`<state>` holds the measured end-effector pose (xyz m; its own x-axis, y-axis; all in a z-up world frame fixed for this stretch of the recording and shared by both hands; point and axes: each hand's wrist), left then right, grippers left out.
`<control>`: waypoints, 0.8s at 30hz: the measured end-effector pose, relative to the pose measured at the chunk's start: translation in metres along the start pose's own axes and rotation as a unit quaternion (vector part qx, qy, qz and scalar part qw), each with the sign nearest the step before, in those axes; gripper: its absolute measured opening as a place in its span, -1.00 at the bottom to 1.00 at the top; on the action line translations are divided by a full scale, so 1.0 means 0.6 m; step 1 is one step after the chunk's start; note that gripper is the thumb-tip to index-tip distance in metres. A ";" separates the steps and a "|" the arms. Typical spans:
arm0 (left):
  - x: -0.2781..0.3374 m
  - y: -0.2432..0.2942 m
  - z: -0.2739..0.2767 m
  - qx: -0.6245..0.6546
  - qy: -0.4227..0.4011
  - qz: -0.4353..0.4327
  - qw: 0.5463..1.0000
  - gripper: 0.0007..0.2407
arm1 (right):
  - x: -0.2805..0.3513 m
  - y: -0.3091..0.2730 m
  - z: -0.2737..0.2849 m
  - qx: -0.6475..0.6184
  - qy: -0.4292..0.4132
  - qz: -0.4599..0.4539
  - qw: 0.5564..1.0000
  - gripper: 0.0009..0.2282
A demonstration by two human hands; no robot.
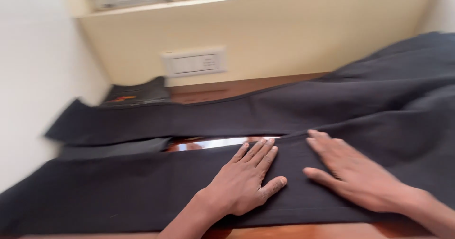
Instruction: The person folds a pair of black jeans on a wooden table. They smooth the fabric, fold the legs together, and then fold the jeans into a compact rectangle before placing them on a stack.
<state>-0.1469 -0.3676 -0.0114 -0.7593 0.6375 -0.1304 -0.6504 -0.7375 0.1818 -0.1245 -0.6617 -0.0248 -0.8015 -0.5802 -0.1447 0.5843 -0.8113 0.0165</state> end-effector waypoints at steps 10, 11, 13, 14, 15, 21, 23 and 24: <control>0.227 -0.132 0.081 -0.047 -0.031 0.219 0.974 -0.28 | -0.041 0.078 -0.114 0.149 -0.042 -0.092 0.984 -0.16; 0.245 -0.143 0.085 -0.061 -0.041 0.252 0.965 -0.27 | -0.040 0.083 -0.115 0.144 -0.070 -0.109 0.981 -0.16; 0.276 -0.167 0.089 -0.074 -0.046 0.287 0.954 -0.25 | -0.043 0.081 -0.113 0.155 -0.089 -0.119 0.977 -0.16; 0.289 -0.179 0.090 -0.087 -0.050 0.320 0.942 -0.23 | -0.043 0.081 -0.111 0.166 -0.106 -0.131 0.972 -0.16; 0.303 -0.190 0.093 -0.085 -0.049 0.320 0.942 -0.23 | -0.043 0.077 -0.107 0.168 -0.106 -0.131 0.971 -0.16; 0.403 -0.297 0.104 -0.083 -0.036 0.476 0.875 -0.16 | -0.040 0.061 -0.083 0.147 -0.142 -0.162 0.965 -0.17; 0.449 -0.347 0.100 -0.104 0.000 0.498 0.861 -0.19 | -0.039 0.068 -0.087 0.156 -0.128 -0.144 0.969 -0.17; 0.457 -0.357 0.096 -0.104 0.002 0.498 0.861 -0.19 | -0.038 0.069 -0.088 0.157 -0.126 -0.143 0.969 -0.17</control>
<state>-0.2144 -0.0220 -0.0302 -0.9421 -0.3351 -0.0148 0.3346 -0.9420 0.0268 -0.0750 -0.6784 -0.0727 -0.9538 -0.2948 0.0574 0.2975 -0.9007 0.3166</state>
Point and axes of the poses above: each hand's wrist, its own x-axis away from the middle knuckle, its own z-axis out of the back of the hand, y = z × x, and after that the axes turned 3 degrees about -y, right-handed
